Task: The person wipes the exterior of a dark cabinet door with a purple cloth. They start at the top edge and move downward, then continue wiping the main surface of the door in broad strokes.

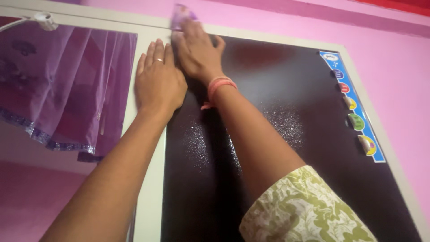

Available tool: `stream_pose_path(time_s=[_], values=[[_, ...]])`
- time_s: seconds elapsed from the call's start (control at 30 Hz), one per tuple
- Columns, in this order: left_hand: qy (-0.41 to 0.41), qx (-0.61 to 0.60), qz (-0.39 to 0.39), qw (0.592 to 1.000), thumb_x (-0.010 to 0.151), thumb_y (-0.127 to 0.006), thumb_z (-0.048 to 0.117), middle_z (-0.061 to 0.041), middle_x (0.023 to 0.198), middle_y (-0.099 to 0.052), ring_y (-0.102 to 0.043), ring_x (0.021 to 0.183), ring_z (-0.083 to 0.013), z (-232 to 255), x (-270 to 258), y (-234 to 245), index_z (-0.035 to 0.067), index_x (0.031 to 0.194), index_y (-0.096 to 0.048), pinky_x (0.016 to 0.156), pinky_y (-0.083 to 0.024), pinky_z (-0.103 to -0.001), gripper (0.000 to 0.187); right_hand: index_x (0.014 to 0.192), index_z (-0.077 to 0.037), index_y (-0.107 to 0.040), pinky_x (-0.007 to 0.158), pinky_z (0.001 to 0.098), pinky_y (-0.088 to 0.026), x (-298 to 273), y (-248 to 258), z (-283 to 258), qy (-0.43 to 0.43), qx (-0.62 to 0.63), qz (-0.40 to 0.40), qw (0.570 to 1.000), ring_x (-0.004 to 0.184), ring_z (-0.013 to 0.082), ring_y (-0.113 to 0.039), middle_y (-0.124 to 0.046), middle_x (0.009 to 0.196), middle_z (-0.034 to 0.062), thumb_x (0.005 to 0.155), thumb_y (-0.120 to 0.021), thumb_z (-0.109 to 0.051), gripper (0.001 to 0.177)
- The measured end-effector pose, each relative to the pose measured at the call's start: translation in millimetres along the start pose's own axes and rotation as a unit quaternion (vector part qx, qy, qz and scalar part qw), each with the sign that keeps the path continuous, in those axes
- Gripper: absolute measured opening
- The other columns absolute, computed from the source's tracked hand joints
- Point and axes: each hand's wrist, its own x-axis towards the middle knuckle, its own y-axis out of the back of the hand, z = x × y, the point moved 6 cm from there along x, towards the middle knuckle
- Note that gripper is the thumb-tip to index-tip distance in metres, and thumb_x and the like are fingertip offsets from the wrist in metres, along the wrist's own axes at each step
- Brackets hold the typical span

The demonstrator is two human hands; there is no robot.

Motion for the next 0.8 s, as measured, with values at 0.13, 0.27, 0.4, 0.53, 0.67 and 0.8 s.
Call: stream_pose_path(time_s=[0.13, 0.27, 0.4, 0.53, 0.67, 0.8], values=[[-0.015, 0.013, 0.012, 1.0, 0.099, -0.05, 0.023, -0.02, 0.16, -0.042, -0.034, 0.15, -0.0319, -0.4, -2.0, -1.0, -0.004, 0.152, -0.046, 0.123, -0.024, -0.044, 0.059, 0.154, -0.026, -0.035, 0.115, 0.0698, -0.008, 2.5, -5.5, -9.3, 0.018, -0.018, -0.079, 0.997, 0.153, 0.0157, -0.03, -0.035, 0.165, -0.0013, 0.102, -0.03, -0.047, 0.057], [-0.004, -0.008, -0.002, 1.0, 0.102, -0.049, 0.027, -0.022, 0.158, -0.042, -0.034, 0.149, -0.033, -1.0, -1.3, -1.3, -0.003, 0.149, -0.047, 0.121, -0.025, -0.046, 0.056, 0.156, -0.025, -0.037, 0.116, 0.0696, -0.012, -6.1, 24.6, 32.6, -0.07, -0.052, -0.034, 0.996, 0.15, 0.018, -0.037, -0.036, 0.165, 0.0015, 0.105, -0.032, -0.049, 0.057], [-0.005, 0.002, -0.003, 1.0, 0.102, -0.049, 0.028, -0.022, 0.157, -0.042, -0.034, 0.148, -0.0328, 1.3, -2.1, 2.6, -0.003, 0.148, -0.048, 0.121, -0.025, -0.046, 0.056, 0.154, -0.023, -0.039, 0.111, 0.0732, -0.015, -14.7, 51.6, 76.7, -0.135, -0.09, -0.007, 0.987, 0.149, 0.0215, -0.034, -0.037, 0.163, 0.0032, 0.105, -0.032, -0.045, 0.054], [0.002, 0.004, -0.01, 1.0, 0.101, -0.049, 0.028, -0.022, 0.156, -0.042, -0.034, 0.148, -0.0328, 3.1, -1.4, 5.7, -0.003, 0.147, -0.048, 0.12, -0.025, -0.045, 0.056, 0.149, -0.025, -0.039, 0.104, 0.0756, -0.012, -13.6, 50.0, 74.1, -0.18, -0.131, 0.018, 0.975, 0.146, 0.0389, -0.02, -0.03, 0.162, 0.0038, 0.101, -0.032, -0.045, 0.053], [0.005, -0.002, -0.01, 1.0, 0.101, -0.049, 0.028, -0.021, 0.157, -0.042, -0.034, 0.148, -0.0319, 2.4, -3.1, 6.8, -0.002, 0.148, -0.048, 0.121, -0.025, -0.045, 0.056, 0.151, -0.026, -0.041, 0.11, 0.0718, -0.018, -6.5, 19.7, 24.6, -0.09, -0.071, -0.016, 0.993, 0.152, 0.0196, -0.028, -0.032, 0.166, 0.0018, 0.103, -0.031, -0.048, 0.054], [0.001, -0.003, -0.007, 1.0, 0.101, -0.049, 0.027, -0.021, 0.157, -0.042, -0.034, 0.148, -0.0321, 1.8, -1.6, 5.7, -0.002, 0.149, -0.047, 0.121, -0.025, -0.045, 0.056, 0.153, -0.026, -0.041, 0.112, 0.0677, -0.018, -0.4, 1.0, -0.5, 0.001, -0.04, -0.065, 0.997, 0.152, 0.0195, -0.028, -0.032, 0.165, 0.0022, 0.104, -0.03, -0.051, 0.057]])
